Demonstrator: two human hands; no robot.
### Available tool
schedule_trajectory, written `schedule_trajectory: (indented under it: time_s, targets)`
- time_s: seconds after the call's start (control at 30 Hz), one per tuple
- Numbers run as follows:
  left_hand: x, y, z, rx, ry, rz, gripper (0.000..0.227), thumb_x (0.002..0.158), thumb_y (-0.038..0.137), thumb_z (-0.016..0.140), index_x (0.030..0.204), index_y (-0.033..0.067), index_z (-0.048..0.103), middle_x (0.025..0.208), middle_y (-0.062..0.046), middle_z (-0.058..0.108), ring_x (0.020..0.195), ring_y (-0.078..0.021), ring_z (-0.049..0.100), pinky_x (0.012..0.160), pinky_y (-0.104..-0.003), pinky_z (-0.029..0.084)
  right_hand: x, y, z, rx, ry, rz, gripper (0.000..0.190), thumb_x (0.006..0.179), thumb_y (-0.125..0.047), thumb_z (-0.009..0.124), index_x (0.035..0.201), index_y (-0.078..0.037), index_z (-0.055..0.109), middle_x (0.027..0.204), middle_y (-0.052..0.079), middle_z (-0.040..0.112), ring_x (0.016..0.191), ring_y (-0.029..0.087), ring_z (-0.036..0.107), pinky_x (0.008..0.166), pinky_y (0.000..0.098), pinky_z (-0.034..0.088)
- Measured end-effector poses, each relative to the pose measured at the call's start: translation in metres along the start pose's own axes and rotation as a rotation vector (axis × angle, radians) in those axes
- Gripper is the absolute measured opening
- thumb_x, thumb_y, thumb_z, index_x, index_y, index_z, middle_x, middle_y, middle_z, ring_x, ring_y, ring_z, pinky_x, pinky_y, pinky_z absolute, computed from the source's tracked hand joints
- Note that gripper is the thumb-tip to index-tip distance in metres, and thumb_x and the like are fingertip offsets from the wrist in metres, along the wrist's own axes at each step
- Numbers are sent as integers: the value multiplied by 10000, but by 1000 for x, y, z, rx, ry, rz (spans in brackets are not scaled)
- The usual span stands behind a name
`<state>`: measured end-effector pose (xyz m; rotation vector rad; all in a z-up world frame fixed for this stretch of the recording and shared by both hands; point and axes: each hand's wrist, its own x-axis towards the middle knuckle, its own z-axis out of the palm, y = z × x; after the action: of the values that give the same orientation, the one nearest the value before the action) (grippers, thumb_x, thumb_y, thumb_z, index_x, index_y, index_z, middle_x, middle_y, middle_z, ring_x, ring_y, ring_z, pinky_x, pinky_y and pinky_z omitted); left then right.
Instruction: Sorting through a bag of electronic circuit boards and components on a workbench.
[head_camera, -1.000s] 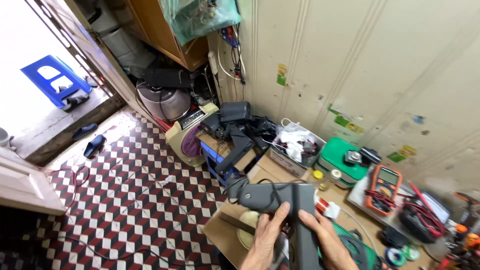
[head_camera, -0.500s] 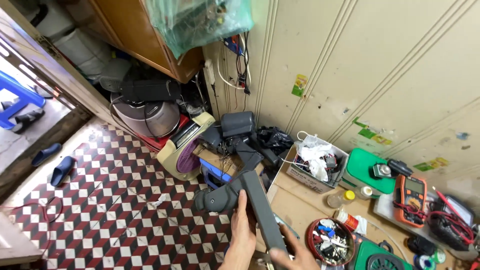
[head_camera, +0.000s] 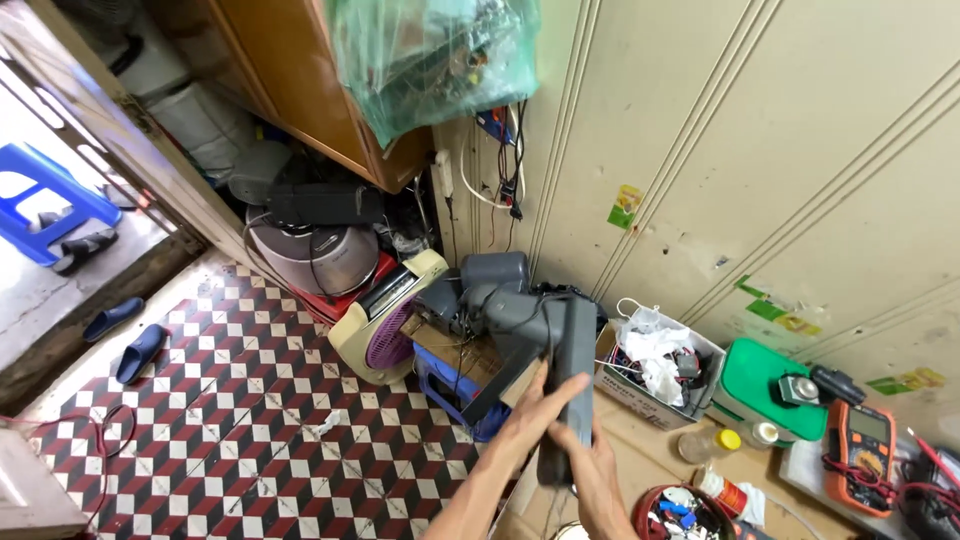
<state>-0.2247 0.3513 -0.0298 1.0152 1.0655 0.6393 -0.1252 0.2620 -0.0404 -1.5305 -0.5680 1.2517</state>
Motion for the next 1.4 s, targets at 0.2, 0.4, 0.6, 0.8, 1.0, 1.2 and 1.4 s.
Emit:
schedule_trajectory:
  time_s: [0.2, 0.4, 0.6, 0.8, 1.0, 1.2, 1.4]
  targets:
    - [114, -9, -36, 323, -219, -154, 1352, 577, 628, 840, 1601, 1, 218, 1536, -245, 477, 1419, -319, 499, 1149, -385, 403, 70, 23, 41, 121, 103, -11, 678, 843, -332, 674, 1442, -52, 525, 1169, 95, 648, 1047, 206, 579, 918, 348, 450]
    - [174, 9, -57, 353, -390, -257, 1208, 562, 493, 780, 1598, 79, 317, 1503, -191, 540, 1352, -295, 552, 1100, -369, 426, 123, 20, 89, 246, 273, 111, 769, 844, -368, 629, 1533, -165, 355, 1345, 65, 572, 1213, 198, 536, 1021, 347, 410]
    - [246, -73, -38, 447, -499, -71, 1180, 749, 556, 769, 1611, -17, 202, 1665, -204, 264, 1537, -299, 282, 1226, -345, 245, 196, 105, 53, 60, 412, 4, 820, 873, -427, 624, 1555, -103, 305, 1424, 107, 533, 1260, 239, 524, 1047, 364, 412]
    - [214, -103, -37, 373, -278, -243, 1178, 785, 772, 620, 1575, -40, 294, 1600, -257, 374, 1512, -325, 350, 1233, -348, 294, 231, 109, 17, -104, 363, 8, 913, 827, -438, 640, 1584, -75, 283, 1277, 199, 646, 1153, 306, 606, 1001, 370, 465]
    - [196, -128, -35, -19, -124, -357, 979, 850, 804, 446, 1577, 153, 373, 1658, -64, 353, 1557, -246, 294, 1243, -368, 213, 245, 95, 12, -533, 238, -10, 1005, 856, -466, 718, 1574, 13, 202, 1380, 287, 543, 1290, 382, 529, 1068, 399, 411]
    - [179, -93, -39, -132, 49, -572, 942, 838, 768, 436, 1614, 241, 344, 1677, -26, 280, 1545, -264, 250, 1236, -465, 224, 224, 80, 20, -532, 169, 23, 923, 939, -426, 704, 1562, 47, 213, 1531, 312, 389, 1449, 376, 367, 1158, 392, 307]
    - [182, -168, -36, -304, 278, -316, 896, 813, 640, 655, 1535, 154, 443, 1596, -75, 460, 1452, -253, 417, 1152, -384, 322, 196, 98, 5, -298, 83, -7, 832, 861, -244, 730, 1550, -24, 320, 1441, 182, 597, 1354, 265, 551, 1098, 345, 420]
